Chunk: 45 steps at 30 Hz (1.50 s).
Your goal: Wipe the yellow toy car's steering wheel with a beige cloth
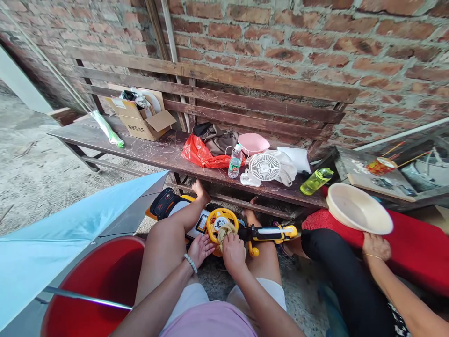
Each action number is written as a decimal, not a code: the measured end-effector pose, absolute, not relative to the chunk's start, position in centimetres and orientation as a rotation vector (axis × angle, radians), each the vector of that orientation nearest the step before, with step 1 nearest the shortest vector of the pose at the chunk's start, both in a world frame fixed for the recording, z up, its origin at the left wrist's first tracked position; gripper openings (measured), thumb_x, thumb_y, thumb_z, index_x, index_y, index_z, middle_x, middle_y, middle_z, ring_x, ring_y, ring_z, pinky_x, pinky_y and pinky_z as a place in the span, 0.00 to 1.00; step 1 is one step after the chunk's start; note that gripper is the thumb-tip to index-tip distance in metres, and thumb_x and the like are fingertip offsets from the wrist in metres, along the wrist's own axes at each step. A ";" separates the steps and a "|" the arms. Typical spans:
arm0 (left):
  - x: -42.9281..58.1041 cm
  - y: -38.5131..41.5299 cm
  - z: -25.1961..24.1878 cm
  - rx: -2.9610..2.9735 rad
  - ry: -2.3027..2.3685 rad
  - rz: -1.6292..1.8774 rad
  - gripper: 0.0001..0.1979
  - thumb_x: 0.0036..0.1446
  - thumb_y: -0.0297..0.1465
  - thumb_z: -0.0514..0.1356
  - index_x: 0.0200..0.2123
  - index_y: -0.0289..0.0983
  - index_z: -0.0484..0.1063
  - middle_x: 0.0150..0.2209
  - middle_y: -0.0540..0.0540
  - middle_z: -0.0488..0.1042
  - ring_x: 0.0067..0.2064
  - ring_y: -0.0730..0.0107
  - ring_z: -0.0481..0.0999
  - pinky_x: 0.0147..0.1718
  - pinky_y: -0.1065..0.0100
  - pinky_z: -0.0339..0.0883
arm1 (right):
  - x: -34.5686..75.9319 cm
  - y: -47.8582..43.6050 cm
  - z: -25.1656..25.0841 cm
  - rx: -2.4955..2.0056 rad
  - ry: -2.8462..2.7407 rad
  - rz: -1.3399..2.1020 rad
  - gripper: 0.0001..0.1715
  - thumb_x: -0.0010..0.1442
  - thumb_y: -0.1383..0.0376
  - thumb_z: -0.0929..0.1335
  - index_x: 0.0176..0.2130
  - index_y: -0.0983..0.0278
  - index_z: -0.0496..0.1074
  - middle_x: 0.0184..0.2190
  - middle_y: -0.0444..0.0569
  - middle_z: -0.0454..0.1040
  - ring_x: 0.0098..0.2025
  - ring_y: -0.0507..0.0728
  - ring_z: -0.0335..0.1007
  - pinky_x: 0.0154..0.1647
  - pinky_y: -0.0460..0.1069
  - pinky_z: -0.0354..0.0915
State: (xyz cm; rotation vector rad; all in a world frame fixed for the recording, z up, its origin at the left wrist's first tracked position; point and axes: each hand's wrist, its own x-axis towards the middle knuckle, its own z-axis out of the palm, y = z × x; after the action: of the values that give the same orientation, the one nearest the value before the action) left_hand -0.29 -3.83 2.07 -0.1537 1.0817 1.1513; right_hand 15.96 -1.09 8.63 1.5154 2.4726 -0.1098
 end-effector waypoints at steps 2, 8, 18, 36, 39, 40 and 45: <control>-0.3 -3.8 2.4 -0.162 1.085 1.153 0.24 0.76 0.42 0.47 0.64 0.37 0.70 0.51 0.37 0.83 0.39 0.62 0.83 0.39 0.66 0.73 | 15.3 -2.0 8.7 1.497 2.477 -0.120 0.22 0.74 0.71 0.59 0.56 0.64 0.78 0.53 0.63 0.78 0.53 0.66 0.73 0.47 0.57 0.68; 0.1 -3.7 3.5 -0.219 1.014 1.189 0.26 0.77 0.41 0.44 0.67 0.37 0.68 0.50 0.37 0.84 0.43 0.57 0.85 0.40 0.63 0.75 | 12.6 -2.8 8.7 1.290 2.569 -0.166 0.22 0.74 0.70 0.60 0.57 0.64 0.79 0.53 0.63 0.78 0.55 0.67 0.73 0.50 0.58 0.69; -0.1 -3.6 3.0 -0.312 1.042 1.206 0.26 0.77 0.44 0.47 0.66 0.36 0.69 0.49 0.35 0.84 0.48 0.51 0.84 0.49 0.54 0.75 | 9.2 4.6 9.8 0.848 2.866 -0.207 0.20 0.77 0.65 0.60 0.56 0.66 0.78 0.56 0.60 0.76 0.58 0.66 0.67 0.55 0.58 0.65; -0.3 -3.6 3.1 -0.175 1.081 1.174 0.23 0.77 0.43 0.45 0.61 0.37 0.70 0.46 0.40 0.82 0.34 0.67 0.80 0.35 0.68 0.72 | 16.6 5.8 8.9 1.595 2.483 -0.098 0.19 0.75 0.67 0.62 0.57 0.63 0.77 0.57 0.63 0.74 0.57 0.66 0.69 0.53 0.57 0.66; -0.2 -3.6 2.9 -0.191 1.090 1.177 0.23 0.77 0.43 0.46 0.61 0.38 0.70 0.44 0.42 0.81 0.34 0.67 0.80 0.34 0.68 0.72 | 17.2 2.7 8.5 1.613 2.454 -0.093 0.21 0.74 0.70 0.61 0.58 0.63 0.77 0.57 0.62 0.75 0.55 0.66 0.71 0.51 0.56 0.67; -0.1 -3.6 2.8 -0.193 1.089 1.180 0.22 0.77 0.43 0.46 0.61 0.38 0.70 0.44 0.42 0.81 0.35 0.66 0.80 0.34 0.68 0.72 | 17.2 1.9 8.4 1.608 2.449 -0.105 0.21 0.74 0.70 0.60 0.58 0.63 0.77 0.56 0.62 0.76 0.55 0.66 0.72 0.50 0.56 0.67; -0.2 -3.9 2.6 -0.170 1.067 1.201 0.23 0.77 0.43 0.47 0.62 0.39 0.71 0.48 0.41 0.81 0.36 0.65 0.80 0.37 0.66 0.73 | 16.3 -0.7 8.7 1.566 2.468 -0.160 0.22 0.74 0.71 0.59 0.55 0.63 0.78 0.54 0.61 0.77 0.54 0.66 0.73 0.49 0.56 0.67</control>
State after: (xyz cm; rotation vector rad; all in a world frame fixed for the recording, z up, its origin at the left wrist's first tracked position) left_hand -0.19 -3.88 2.64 -0.1699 1.0672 1.2013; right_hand 16.33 -0.74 8.73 1.5659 2.4682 -0.1605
